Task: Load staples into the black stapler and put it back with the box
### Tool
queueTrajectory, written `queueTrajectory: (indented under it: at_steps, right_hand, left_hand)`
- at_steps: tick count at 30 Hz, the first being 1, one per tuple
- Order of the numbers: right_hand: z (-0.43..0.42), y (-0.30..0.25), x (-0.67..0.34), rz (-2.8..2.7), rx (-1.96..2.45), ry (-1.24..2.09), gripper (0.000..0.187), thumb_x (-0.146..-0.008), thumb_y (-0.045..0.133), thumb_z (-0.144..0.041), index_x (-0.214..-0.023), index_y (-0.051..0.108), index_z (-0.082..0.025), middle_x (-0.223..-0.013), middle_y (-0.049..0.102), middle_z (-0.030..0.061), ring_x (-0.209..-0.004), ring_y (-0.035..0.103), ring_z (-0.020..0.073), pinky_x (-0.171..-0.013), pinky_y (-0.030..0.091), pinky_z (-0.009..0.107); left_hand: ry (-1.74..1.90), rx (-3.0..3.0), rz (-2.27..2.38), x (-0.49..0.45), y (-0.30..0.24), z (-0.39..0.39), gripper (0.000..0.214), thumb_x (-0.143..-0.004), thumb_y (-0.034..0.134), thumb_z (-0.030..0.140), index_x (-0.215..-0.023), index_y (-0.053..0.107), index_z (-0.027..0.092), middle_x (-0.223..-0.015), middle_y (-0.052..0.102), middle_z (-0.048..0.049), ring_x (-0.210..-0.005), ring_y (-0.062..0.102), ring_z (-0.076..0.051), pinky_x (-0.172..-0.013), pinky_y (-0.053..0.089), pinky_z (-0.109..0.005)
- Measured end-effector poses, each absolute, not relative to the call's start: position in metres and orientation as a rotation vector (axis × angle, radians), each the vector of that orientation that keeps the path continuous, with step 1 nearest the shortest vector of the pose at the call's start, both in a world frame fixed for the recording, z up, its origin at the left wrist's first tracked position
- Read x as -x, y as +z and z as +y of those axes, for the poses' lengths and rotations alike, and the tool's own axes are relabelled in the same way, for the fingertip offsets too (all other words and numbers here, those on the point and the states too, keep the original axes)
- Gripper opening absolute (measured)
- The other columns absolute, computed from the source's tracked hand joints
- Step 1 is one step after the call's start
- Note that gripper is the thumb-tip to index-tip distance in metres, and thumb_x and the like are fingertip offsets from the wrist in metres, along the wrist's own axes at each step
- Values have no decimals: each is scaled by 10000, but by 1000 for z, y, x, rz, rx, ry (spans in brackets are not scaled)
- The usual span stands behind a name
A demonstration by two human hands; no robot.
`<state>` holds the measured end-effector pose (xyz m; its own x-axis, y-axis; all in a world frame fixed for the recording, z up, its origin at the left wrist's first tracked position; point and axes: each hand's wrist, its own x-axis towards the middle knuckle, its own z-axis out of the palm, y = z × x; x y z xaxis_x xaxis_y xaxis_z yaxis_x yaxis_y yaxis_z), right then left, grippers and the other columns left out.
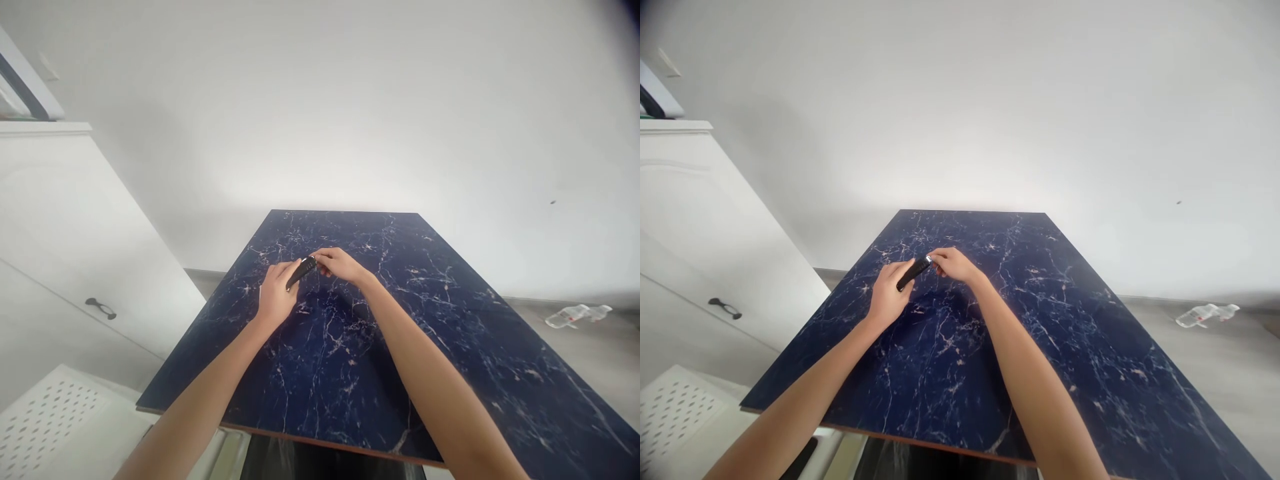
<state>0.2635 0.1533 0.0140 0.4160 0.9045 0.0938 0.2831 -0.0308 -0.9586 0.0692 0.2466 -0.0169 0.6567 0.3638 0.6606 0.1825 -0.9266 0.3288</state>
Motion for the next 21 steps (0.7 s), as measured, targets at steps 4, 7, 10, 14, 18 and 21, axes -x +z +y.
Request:
queueTrajectory:
  at_steps: [4, 7, 10, 14, 18, 21]
  right_hand:
    - [146, 34, -252, -1469, 1721, 520, 270, -934, 480, -255, -829, 718, -181, -618, 619, 2, -543, 553, 132, -555, 412, 241]
    - [146, 39, -245, -1552, 1809, 567, 285, -952, 459, -279, -848, 705, -178, -621, 621, 7, -544, 541, 136, -560, 402, 246]
    - [149, 36, -245, -1564, 1865, 693, 298, -971, 434, -302, -964, 698, -162, -702, 663, 34, -574, 568, 145, -563, 428, 244]
    - [154, 27, -242, -1538, 2183, 648, 364, -974, 355, -213, -1138, 670, -137, -861, 728, 98, -696, 659, 180, -624, 469, 245]
    - [162, 19, -225, -1622, 2327, 650, 295, -906, 461, -203, -967, 736, -113, -980, 741, 172, -848, 694, 260, -696, 484, 283]
    - [165, 15, -212, -1682, 2324, 637, 288, -895, 523, -315, -966, 746, -146, -1052, 738, 155, -919, 695, 280, -728, 492, 294]
  left_hand:
    - [1133, -2504, 516, -71, -15, 238, 505, -946, 554, 209, -1437, 445, 258, -1288, 585, -102, -1203, 534, -283, -1004, 479, -442]
    - [1063, -2452, 581, -70, -15, 233, 502, -957, 545, 232, -1443, 421, 259, -1289, 577, -110, -1198, 542, -292, -980, 491, -444]
    - [1011, -2444, 623, -71, -18, 231, 517, -950, 554, 224, -1445, 405, 244, -1274, 576, -117, -1180, 548, -292, -945, 504, -426]
    - [966, -2562, 631, -77, -29, 235, 536, -945, 533, 196, -1459, 385, 214, -1264, 567, -139, -1177, 526, -315, -963, 480, -455]
    - [825, -2760, 673, -81, -33, 239, 529, -952, 478, 182, -1472, 387, 160, -1245, 571, -163, -1125, 526, -325, -974, 453, -482]
    - [660, -2850, 739, -72, -16, 247, 508, -958, 462, 224, -1459, 433, 145, -1282, 570, -175, -1153, 521, -341, -996, 430, -485]
